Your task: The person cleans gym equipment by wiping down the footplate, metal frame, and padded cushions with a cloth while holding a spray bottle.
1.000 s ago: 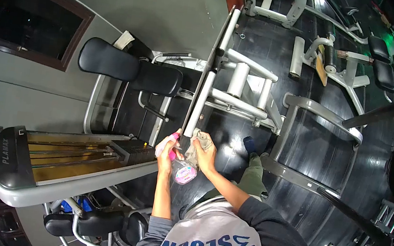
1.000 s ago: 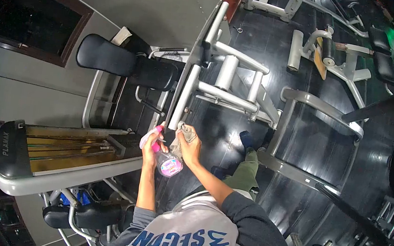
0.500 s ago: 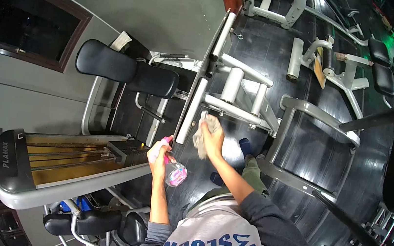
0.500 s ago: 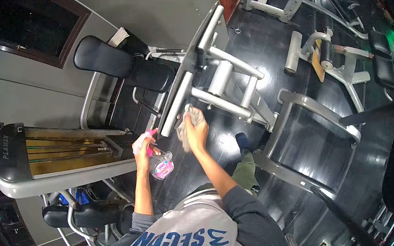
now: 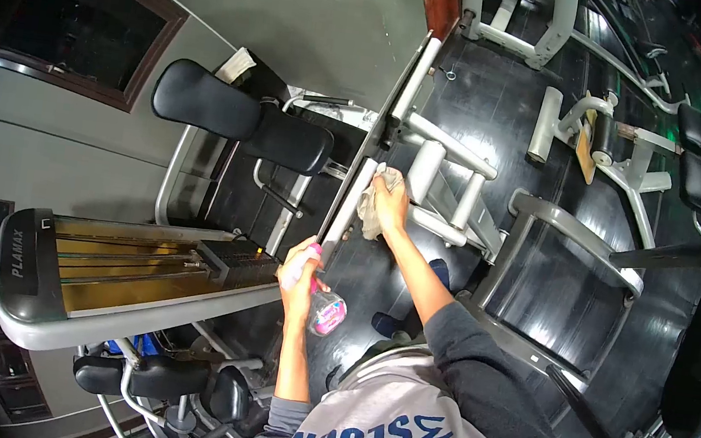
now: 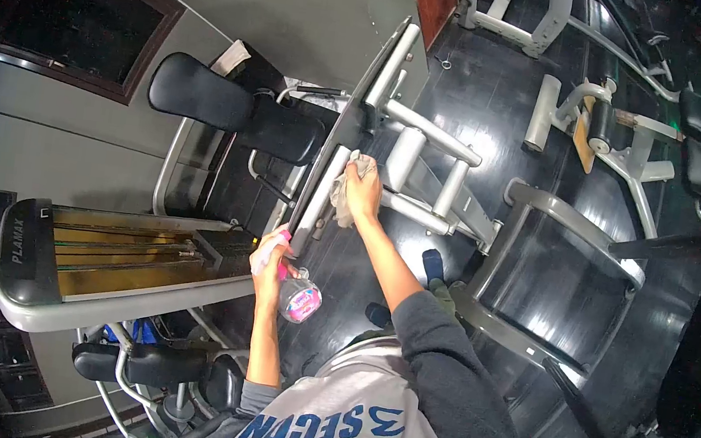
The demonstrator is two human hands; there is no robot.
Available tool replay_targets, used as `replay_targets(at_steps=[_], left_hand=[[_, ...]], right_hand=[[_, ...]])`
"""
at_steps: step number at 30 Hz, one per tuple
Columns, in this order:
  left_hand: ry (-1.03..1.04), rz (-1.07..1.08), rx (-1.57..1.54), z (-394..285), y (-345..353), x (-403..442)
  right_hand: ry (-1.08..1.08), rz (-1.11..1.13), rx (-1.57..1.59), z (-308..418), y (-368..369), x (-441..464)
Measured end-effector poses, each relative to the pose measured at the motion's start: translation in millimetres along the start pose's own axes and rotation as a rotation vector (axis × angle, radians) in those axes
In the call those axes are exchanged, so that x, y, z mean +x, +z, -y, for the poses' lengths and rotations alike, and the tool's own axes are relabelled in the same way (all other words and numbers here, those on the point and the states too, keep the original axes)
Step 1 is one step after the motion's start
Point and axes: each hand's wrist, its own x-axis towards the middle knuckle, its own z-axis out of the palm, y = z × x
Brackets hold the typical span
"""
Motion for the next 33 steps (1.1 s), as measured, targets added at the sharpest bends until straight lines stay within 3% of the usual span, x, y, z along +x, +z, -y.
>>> replay_targets(at_steps=[2,3,4,6,8,10,14,17,18,20,22,24,26,28,30,33], left_hand=[[0.019,-0.016,-0.004,0.1,7.9,0.9],[0.041,-0.031,-0.009,0.4,11.5,2.1],[0.041,-0.032,-0.009,1.4,14.1,3.5],[-0.051,-0.054,-0.114,3.4,17.6,6.0],[-0.091,-0.054,-0.108,2.1,16.9,8.1],[-0.128,-0.061,-0.104,-0.3,17.5,7.1],[-0.014,-0.14,-0.052,1.8,30.9,3.2],[0.071,-0.213,-0.076,9.3,39.1,4.0],[0.108,-0.247,-0.08,10.6,41.3,4.2],[0.14,-0.241,-0.049,2.2,47.4,4.8],[0.174,-0.246,-0.016,-4.8,51.9,5.5],[0.273,-0.254,0.038,-12.8,59.8,9.9],[0.267,-0.307,0.031,-26.3,71.3,10.7],[0.114,-0.219,0.075,-23.8,73.5,16.1],[0.18,-0.207,0.092,-24.8,84.0,26.7],[0.124,-0.194,0.289,-32.5,100.1,45.6]], right_hand=[[0.028,-0.004,-0.06,6.8,-3.1,-25.7],[-0.032,0.059,-0.003,-41.6,7.0,-30.0],[-0.126,0.069,-0.102,-37.1,1.8,-51.0],[-0.008,0.254,-0.032,-16.5,-11.0,-70.3],[0.076,0.275,-0.074,-7.1,-14.2,-50.9],[-0.02,0.091,0.006,-29.6,-0.2,-13.6],[-0.051,0.095,-0.075,-5.8,-9.8,19.6],[0.026,0.269,-0.037,-21.3,-15.5,-15.0],[-0.02,0.325,-0.112,7.4,-29.4,-33.8],[-0.12,0.36,-0.109,-5.3,-29.0,-37.6],[0.037,0.393,-0.035,5.0,-31.6,-21.4],[0.061,0.294,0.183,10.8,-24.6,1.1],[-0.044,0.255,0.06,11.7,-21.7,13.5],[-0.045,0.187,-0.041,12.0,-21.3,9.6],[-0.02,0.273,-0.035,2.7,-33.7,2.7],[-0.054,0.595,-0.08,-20.6,-48.3,-2.7]])
